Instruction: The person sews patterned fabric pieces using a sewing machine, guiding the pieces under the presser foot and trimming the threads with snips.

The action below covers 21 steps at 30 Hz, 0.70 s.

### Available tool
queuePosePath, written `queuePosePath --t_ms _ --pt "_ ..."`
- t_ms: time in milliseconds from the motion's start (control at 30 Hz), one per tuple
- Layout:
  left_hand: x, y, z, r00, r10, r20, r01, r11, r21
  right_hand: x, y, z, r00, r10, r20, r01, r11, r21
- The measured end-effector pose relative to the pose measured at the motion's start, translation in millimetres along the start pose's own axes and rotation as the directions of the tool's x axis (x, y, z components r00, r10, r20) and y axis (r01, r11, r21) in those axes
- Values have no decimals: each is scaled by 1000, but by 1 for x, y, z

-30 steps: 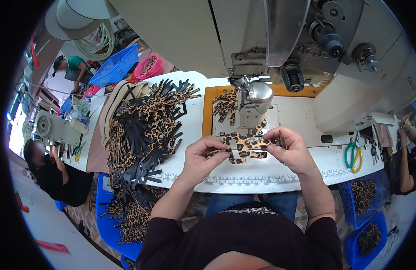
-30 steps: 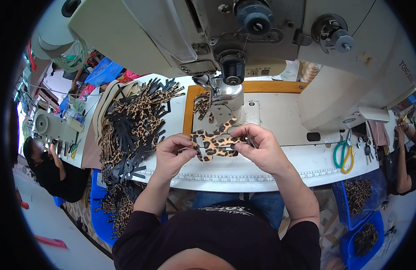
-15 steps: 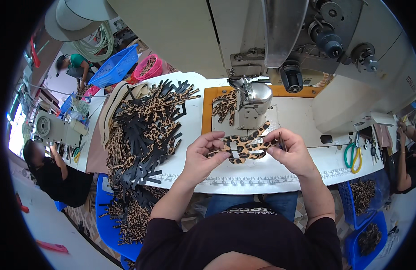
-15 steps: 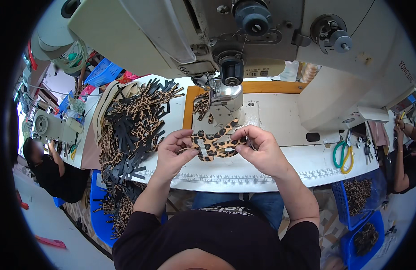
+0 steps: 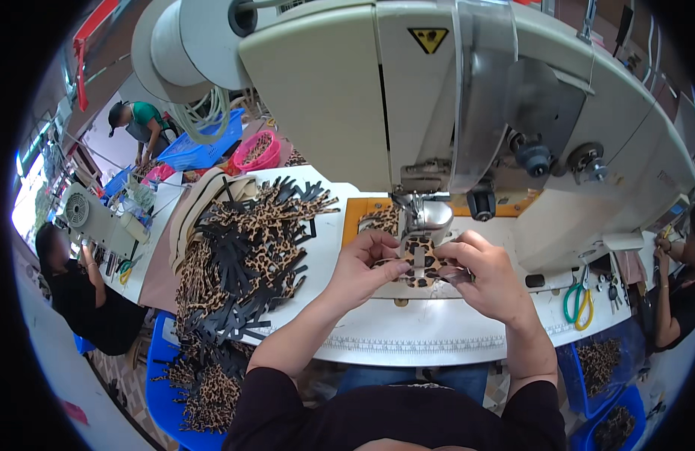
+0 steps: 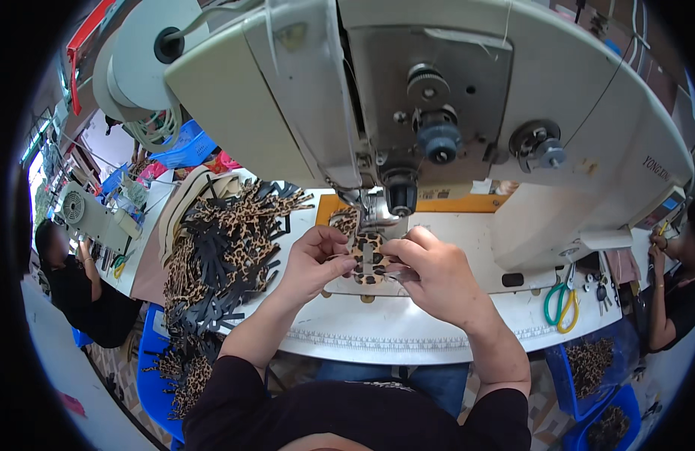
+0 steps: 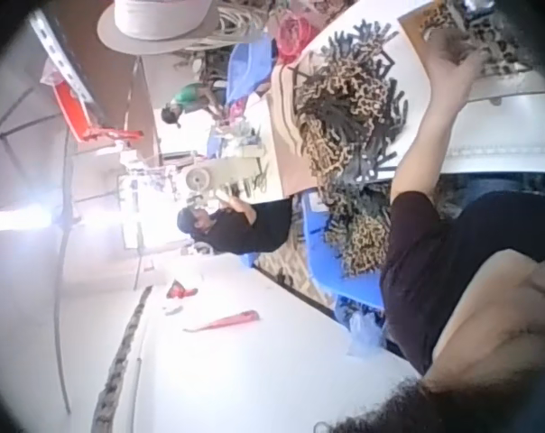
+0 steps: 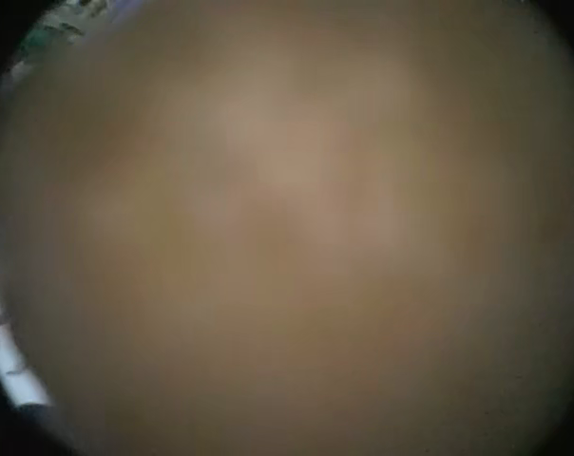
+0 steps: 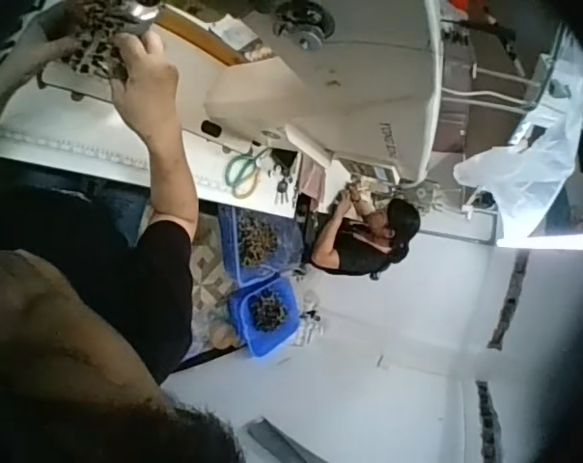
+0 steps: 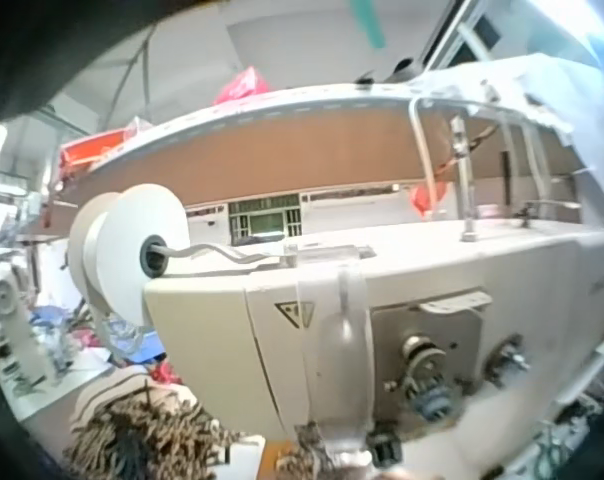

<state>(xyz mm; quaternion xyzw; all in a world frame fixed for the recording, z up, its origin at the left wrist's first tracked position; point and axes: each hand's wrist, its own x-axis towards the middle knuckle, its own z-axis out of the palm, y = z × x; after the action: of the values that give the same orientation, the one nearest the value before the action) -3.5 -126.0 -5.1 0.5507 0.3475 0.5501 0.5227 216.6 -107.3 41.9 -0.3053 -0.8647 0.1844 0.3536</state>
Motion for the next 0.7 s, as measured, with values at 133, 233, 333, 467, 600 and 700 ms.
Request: queuePosePath --t_ms 133,233,333,467,600,700 --pt "33 1 -3 995 42 -90 -41 999 14 25 17 2 984 -101 -148 92 994 -65" --pt "55 0 -4 995 32 -98 -31 999 14 38 30 0 975 -149 -165 124 980 -154" --pt "67 -4 -5 988 68 -141 -72 997 -24 47 48 1 980 -141 -141 114 976 -184" --pt "81 -6 -5 987 54 -149 -50 998 35 54 66 0 981 -134 -141 108 978 -179" --pt "90 -12 -5 986 72 -153 -70 997 17 58 83 5 983 -117 -143 95 984 -152" --pt "93 -13 -6 987 61 -146 -62 998 -1 59 84 4 982 -121 -142 97 981 -167"
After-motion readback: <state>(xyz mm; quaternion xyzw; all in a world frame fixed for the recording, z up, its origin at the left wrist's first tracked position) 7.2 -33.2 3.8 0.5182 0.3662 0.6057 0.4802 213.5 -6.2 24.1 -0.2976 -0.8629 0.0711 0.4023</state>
